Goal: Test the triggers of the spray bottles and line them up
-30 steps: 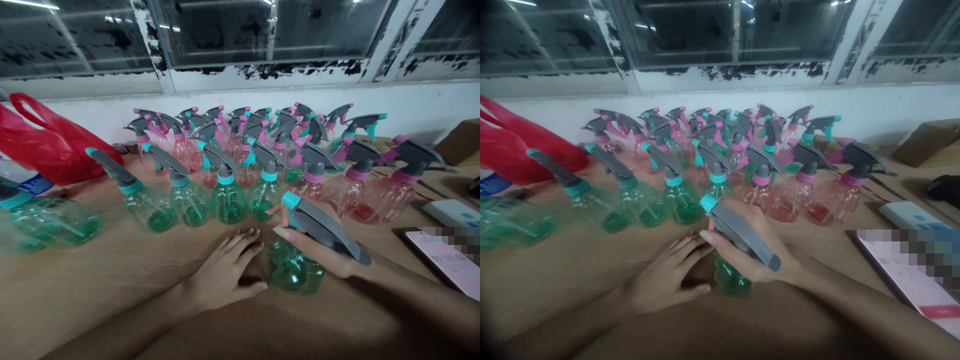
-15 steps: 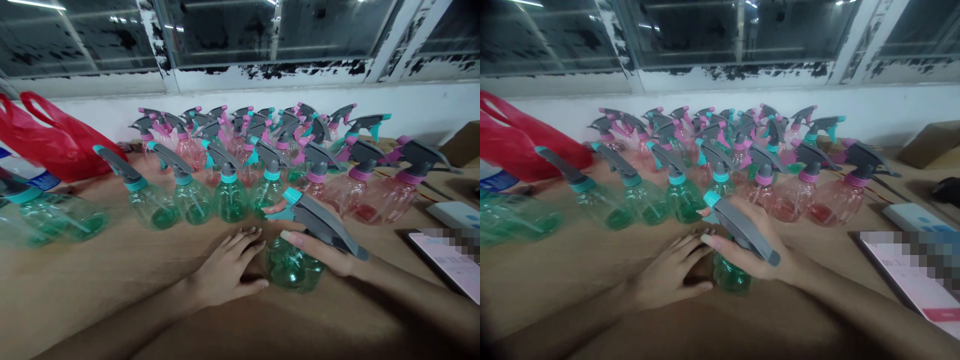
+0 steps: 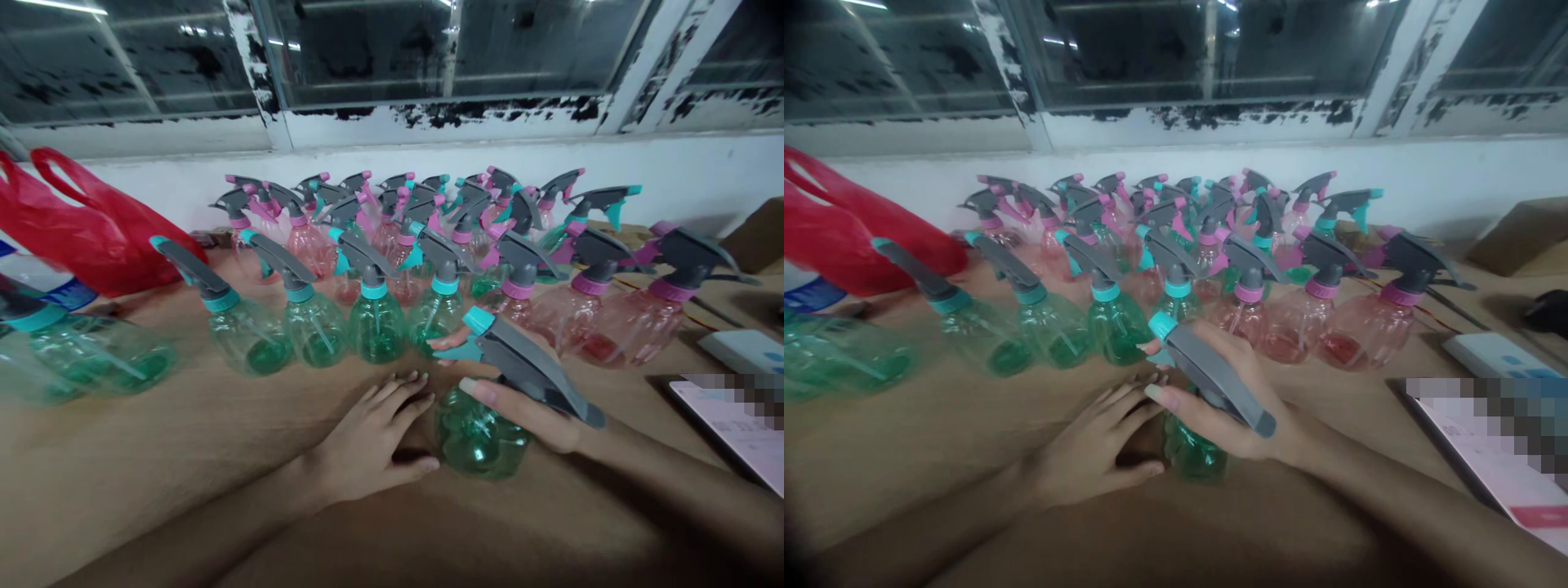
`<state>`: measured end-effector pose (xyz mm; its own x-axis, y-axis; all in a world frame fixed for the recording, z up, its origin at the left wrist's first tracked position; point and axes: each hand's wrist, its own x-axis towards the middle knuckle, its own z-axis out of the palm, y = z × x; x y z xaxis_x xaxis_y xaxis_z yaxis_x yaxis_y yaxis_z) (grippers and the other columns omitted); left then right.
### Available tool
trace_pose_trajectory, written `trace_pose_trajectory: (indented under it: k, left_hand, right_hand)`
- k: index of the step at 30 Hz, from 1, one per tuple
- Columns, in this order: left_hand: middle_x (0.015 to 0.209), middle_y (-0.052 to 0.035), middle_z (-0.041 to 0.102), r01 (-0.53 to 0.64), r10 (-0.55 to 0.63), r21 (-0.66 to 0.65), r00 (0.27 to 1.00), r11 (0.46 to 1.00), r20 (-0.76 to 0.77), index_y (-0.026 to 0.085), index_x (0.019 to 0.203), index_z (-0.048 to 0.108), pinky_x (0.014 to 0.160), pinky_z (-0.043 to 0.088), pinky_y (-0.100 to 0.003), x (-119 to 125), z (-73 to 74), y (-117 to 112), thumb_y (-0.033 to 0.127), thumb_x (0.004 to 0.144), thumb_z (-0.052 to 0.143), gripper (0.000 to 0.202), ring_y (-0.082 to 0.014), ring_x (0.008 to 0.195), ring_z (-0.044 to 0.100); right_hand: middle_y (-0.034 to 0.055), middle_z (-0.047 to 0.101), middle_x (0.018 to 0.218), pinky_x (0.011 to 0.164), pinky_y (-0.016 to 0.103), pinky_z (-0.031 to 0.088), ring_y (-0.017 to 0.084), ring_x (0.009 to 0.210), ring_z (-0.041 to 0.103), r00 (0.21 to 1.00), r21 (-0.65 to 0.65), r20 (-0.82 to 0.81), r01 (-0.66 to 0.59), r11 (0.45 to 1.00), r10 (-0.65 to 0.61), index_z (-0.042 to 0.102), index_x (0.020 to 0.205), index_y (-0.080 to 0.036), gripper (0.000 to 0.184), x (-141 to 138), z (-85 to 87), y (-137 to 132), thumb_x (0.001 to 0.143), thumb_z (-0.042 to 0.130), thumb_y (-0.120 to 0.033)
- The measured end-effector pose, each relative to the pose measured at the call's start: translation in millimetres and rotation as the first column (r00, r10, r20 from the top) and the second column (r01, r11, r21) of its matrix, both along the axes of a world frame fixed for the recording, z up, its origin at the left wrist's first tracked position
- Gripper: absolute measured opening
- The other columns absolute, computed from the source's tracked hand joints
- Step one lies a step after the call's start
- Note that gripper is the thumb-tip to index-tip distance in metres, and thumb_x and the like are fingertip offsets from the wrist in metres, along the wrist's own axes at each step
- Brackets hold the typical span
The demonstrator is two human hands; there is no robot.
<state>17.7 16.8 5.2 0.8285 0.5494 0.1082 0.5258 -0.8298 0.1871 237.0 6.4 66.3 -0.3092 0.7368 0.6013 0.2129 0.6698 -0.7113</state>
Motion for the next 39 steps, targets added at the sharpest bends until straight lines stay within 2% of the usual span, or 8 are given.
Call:
trace_pose_trajectory:
  k: [5,17,23,31,39]
  left_hand:
    - [0.147,-0.0152,0.033,0.009,-0.009,0.002,1.000,1.000,0.020,0.012,0.138,0.039,0.108,0.027,-0.048,-0.7,-1.5,1.0,0.055,0.087,0.054,0.068,-0.0307,0.135,0.028]
    - [0.148,-0.0141,0.032,0.010,-0.010,0.018,1.000,1.000,0.011,0.014,0.139,0.037,0.107,0.028,-0.048,-0.7,-1.6,1.6,0.055,0.088,0.054,0.068,-0.0299,0.136,0.027]
    - [0.147,-0.0157,0.033,0.010,-0.010,0.019,1.000,1.000,0.006,0.010,0.137,0.040,0.108,0.026,-0.047,-0.4,-1.8,1.0,0.054,0.087,0.056,0.069,-0.0303,0.135,0.028]
    - [0.147,-0.0158,0.034,0.006,-0.006,0.022,1.000,1.000,-0.002,0.010,0.136,0.041,0.108,0.027,-0.046,-0.2,-0.3,1.2,0.055,0.087,0.055,0.068,-0.0301,0.135,0.029]
    - [0.145,-0.0161,0.037,0.005,-0.006,0.038,1.000,0.999,0.015,0.011,0.137,0.041,0.106,0.030,-0.047,-0.6,-3.7,0.5,0.056,0.086,0.055,0.069,-0.0313,0.133,0.032]
  right_hand:
    - [0.0027,0.066,0.092,0.074,0.037,0.051,0.021,0.084,0.065,1.000,-0.029,-0.002,-0.007,1.000,0.007,0.062,0.104,-0.025,0.026,0.6,0.8,-0.7,0.079,0.066,-0.027]
    - [0.0020,0.066,0.091,0.074,0.036,0.052,0.020,0.083,0.065,1.000,-0.010,0.002,-0.007,1.000,0.007,0.062,0.104,-0.025,0.026,0.2,1.5,0.2,0.078,0.066,-0.026]
    - [0.0017,0.066,0.090,0.074,0.034,0.052,0.019,0.083,0.065,1.000,-0.005,0.006,-0.007,1.000,0.007,0.062,0.104,-0.025,0.026,0.9,1.4,-0.6,0.078,0.065,-0.027]
    - [0.0018,0.066,0.093,0.075,0.036,0.052,0.020,0.085,0.065,1.000,-0.005,0.007,-0.012,1.000,0.012,0.061,0.104,-0.026,0.025,0.5,2.9,-0.4,0.079,0.065,-0.024]
    - [0.0018,0.066,0.092,0.074,0.033,0.052,0.017,0.083,0.065,0.999,0.013,0.042,0.004,1.000,-0.005,0.061,0.104,-0.021,0.025,0.1,2.6,-0.3,0.079,0.066,-0.023]
